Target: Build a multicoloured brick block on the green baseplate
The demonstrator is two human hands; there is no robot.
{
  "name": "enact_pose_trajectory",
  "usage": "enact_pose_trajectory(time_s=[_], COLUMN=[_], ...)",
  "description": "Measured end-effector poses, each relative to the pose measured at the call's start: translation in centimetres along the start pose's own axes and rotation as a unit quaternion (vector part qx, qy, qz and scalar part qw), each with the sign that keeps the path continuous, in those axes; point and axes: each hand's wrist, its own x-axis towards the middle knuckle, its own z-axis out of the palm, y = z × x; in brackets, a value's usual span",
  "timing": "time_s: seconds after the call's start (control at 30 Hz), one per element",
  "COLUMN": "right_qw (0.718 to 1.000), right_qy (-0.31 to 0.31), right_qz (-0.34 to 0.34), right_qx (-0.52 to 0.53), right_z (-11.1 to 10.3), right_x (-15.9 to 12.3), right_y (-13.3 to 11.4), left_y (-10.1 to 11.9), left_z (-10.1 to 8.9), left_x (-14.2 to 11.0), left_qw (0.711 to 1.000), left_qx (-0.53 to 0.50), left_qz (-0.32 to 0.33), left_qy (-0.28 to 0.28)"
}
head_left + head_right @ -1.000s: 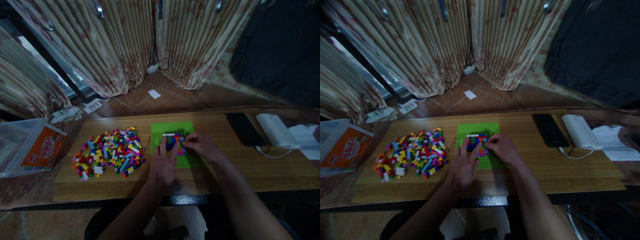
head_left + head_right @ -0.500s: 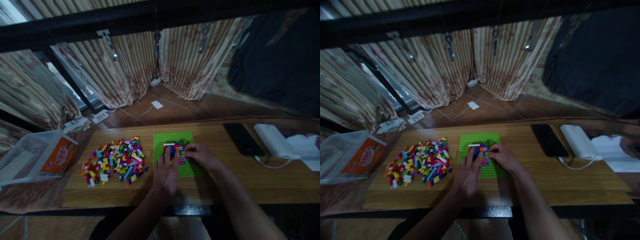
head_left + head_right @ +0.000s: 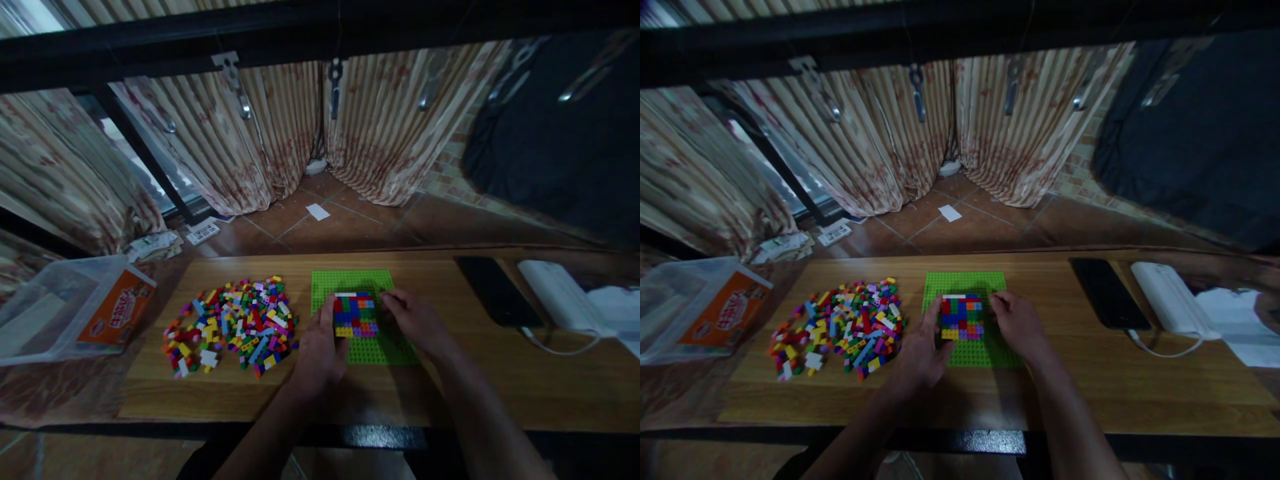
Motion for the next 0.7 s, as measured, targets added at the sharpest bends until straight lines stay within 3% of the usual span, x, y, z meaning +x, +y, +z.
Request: enact_pose_trajectory(time_s=[0.23, 0.4, 0.7], right_qw=[0.99, 0.98, 0.962], right_qy=[0.035, 0.013, 0.04], right_qz=[-0.056, -0.124, -0.136], right_qx=[-0.122, -0.152, -0.233], right_z=[1.5, 2.3, 3.3], right_x=[-0.2, -0.1, 0.3], right_y=[-0.8, -0.4, 0.1], left_y=[-0.2, -0.4, 0.9], left_z=[0.6, 0.5, 0.2], left_x=[-0.3, -0.4, -1.0], left_qw=[1.0, 0.998, 0.998], left_qx=[0.007, -0.004, 0.044], left_qz=[0.019, 0.051, 0.055], left_qy=[0.023, 0.026, 0.003])
